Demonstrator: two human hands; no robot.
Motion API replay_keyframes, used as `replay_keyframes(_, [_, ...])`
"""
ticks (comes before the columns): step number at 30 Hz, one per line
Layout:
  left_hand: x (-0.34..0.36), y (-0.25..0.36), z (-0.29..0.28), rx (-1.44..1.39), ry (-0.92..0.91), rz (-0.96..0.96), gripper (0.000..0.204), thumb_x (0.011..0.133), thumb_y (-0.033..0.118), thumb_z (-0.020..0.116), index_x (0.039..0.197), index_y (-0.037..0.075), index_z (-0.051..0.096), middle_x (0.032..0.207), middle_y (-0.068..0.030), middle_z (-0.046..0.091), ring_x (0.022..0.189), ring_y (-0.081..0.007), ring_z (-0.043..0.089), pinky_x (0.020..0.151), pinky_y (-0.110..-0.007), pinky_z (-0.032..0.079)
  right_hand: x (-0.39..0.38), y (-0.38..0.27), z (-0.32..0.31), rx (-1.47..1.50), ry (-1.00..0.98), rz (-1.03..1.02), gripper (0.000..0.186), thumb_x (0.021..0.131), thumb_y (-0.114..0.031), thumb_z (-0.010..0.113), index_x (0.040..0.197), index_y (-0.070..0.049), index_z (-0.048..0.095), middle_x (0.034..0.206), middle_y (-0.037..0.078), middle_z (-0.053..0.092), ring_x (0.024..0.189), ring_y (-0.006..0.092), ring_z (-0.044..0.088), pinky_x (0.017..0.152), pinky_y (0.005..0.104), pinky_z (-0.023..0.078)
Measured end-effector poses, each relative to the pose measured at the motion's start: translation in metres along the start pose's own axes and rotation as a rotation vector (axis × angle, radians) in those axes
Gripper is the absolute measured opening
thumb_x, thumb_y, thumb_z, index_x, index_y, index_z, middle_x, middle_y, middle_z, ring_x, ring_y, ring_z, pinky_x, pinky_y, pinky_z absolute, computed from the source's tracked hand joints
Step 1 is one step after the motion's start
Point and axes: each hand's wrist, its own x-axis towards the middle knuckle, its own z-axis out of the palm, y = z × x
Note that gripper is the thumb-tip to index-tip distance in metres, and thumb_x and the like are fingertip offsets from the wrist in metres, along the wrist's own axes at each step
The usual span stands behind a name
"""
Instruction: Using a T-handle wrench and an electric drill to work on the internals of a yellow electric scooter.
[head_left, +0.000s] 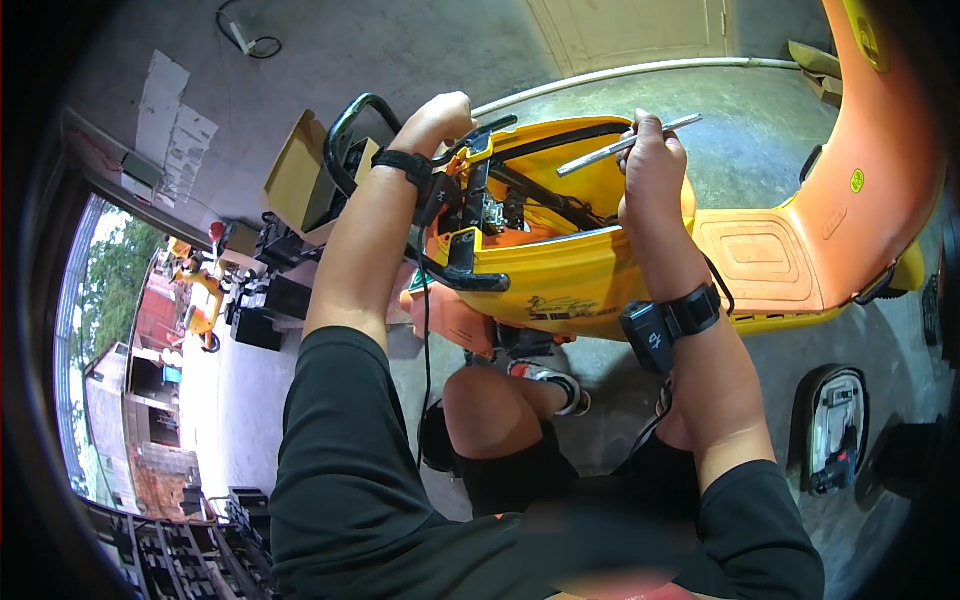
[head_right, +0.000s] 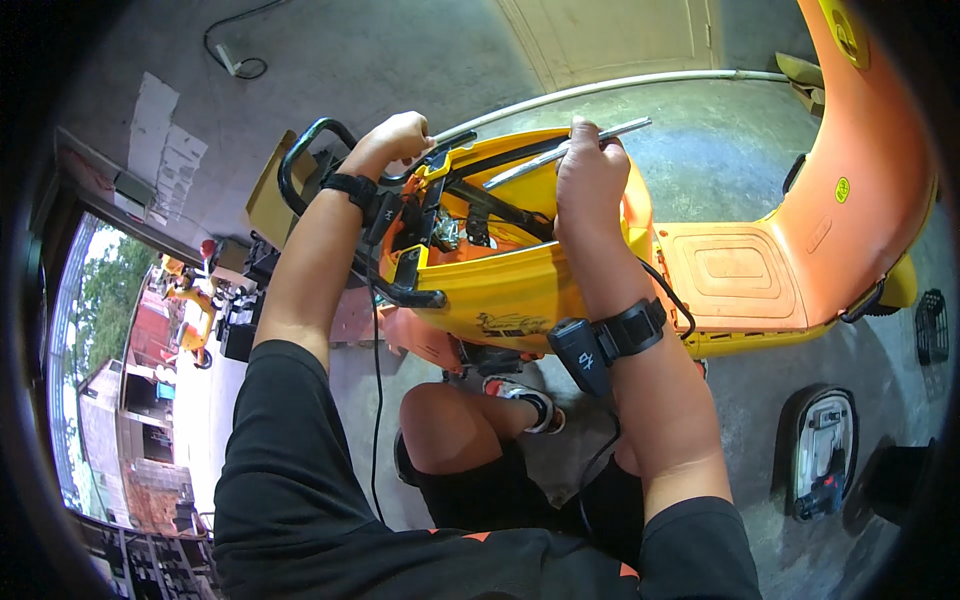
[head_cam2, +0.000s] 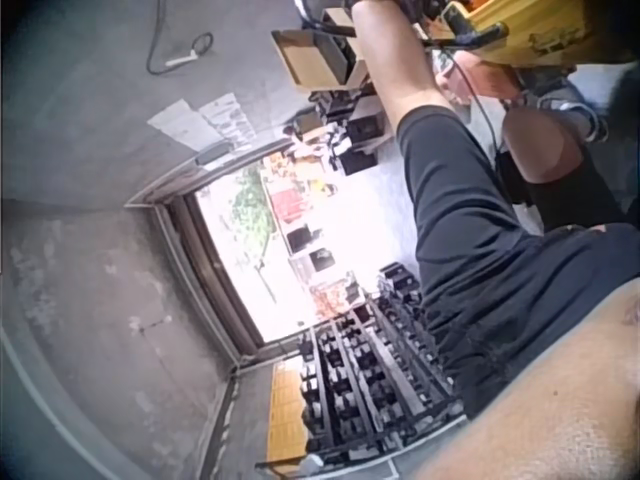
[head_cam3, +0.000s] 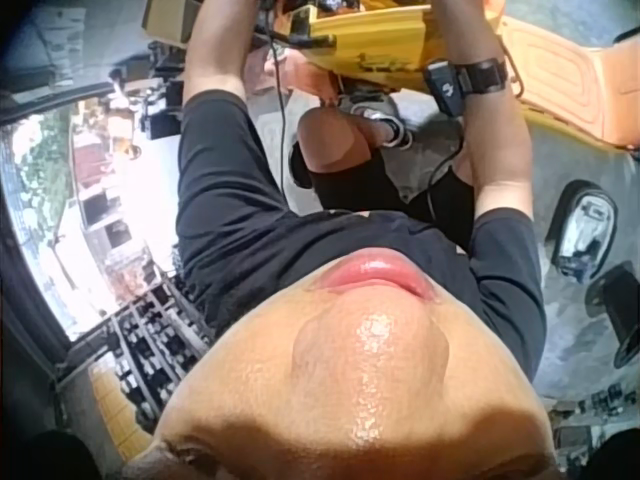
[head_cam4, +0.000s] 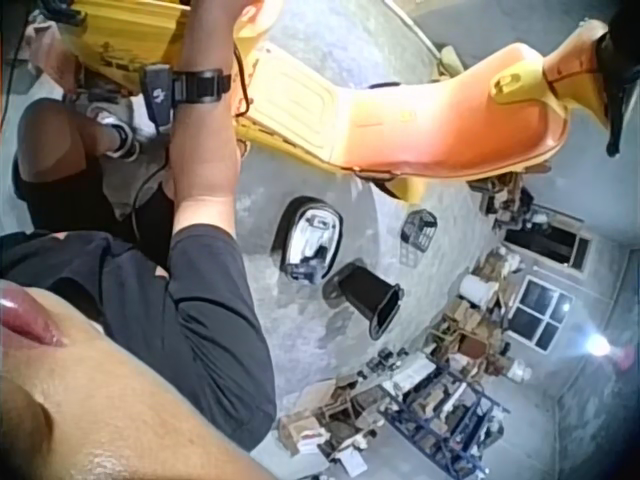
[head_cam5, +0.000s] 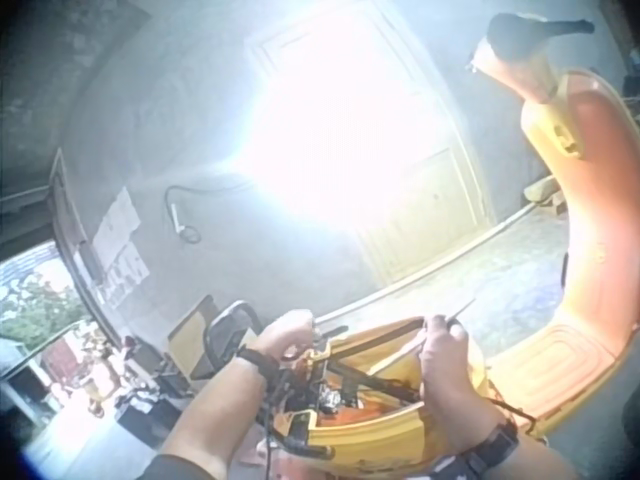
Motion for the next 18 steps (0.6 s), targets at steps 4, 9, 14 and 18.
replay_keyframes(4, [-0.003, -0.001, 0.001, 0.098, 0.057, 0.008, 0.046, 0.090, 0.043, 0.065, 0.096, -0.002, 0.072, 0.083, -0.0175, 0.071, 0.071, -0.0285, 0.070, 0.066, -0.037, 0.055, -0.002, -0.002, 0.001, -0.003, 0.006, 0.013, 0.025, 0.096, -0.026, 0.056, 0.087, -0.002, 0.054, 0.068, 0.000, 0.048, 0.058, 0.0090, 0.043, 0.054, 0.0269, 0.036])
replay_keyframes(9, [-0.006, 0.009, 0.004, 0.177, 0.006, -0.057, 0.052, 0.087, 0.046, 0.068, 0.098, -0.004, 0.071, 0.087, -0.0185, 0.071, 0.074, -0.0311, 0.069, 0.066, -0.039, 0.056, -0.001, -0.001, 0.003, 0.007, 0.012, -0.012, 0.020, 0.097, -0.023, 0.056, 0.086, -0.007, 0.052, 0.064, -0.003, 0.044, 0.053, 0.0067, 0.039, 0.051, 0.0231, 0.033])
replay_keyframes(14, [-0.003, 0.014, 0.003, 0.141, -0.089, -0.146, 0.042, 0.085, 0.040, 0.074, 0.105, 0.003, 0.072, 0.100, -0.0165, 0.070, 0.090, -0.0313, 0.068, 0.079, -0.038, 0.055, 0.000, 0.001, -0.001, -0.027, 0.005, -0.010, 0.032, 0.095, -0.028, 0.057, 0.093, 0.004, 0.056, 0.075, 0.004, 0.053, 0.067, 0.0123, 0.048, 0.063, 0.0302, 0.041])
replay_keyframes(18, [-0.001, 0.011, 0.007, 0.136, -0.067, -0.137, 0.037, 0.083, 0.033, 0.076, 0.101, 0.001, 0.073, 0.096, -0.0180, 0.071, 0.085, -0.0308, 0.069, 0.073, -0.038, 0.056, 0.000, 0.001, -0.001, -0.027, -0.010, -0.003, 0.032, 0.095, -0.028, 0.057, 0.093, 0.004, 0.056, 0.076, 0.004, 0.053, 0.068, 0.0122, 0.048, 0.063, 0.0299, 0.041])
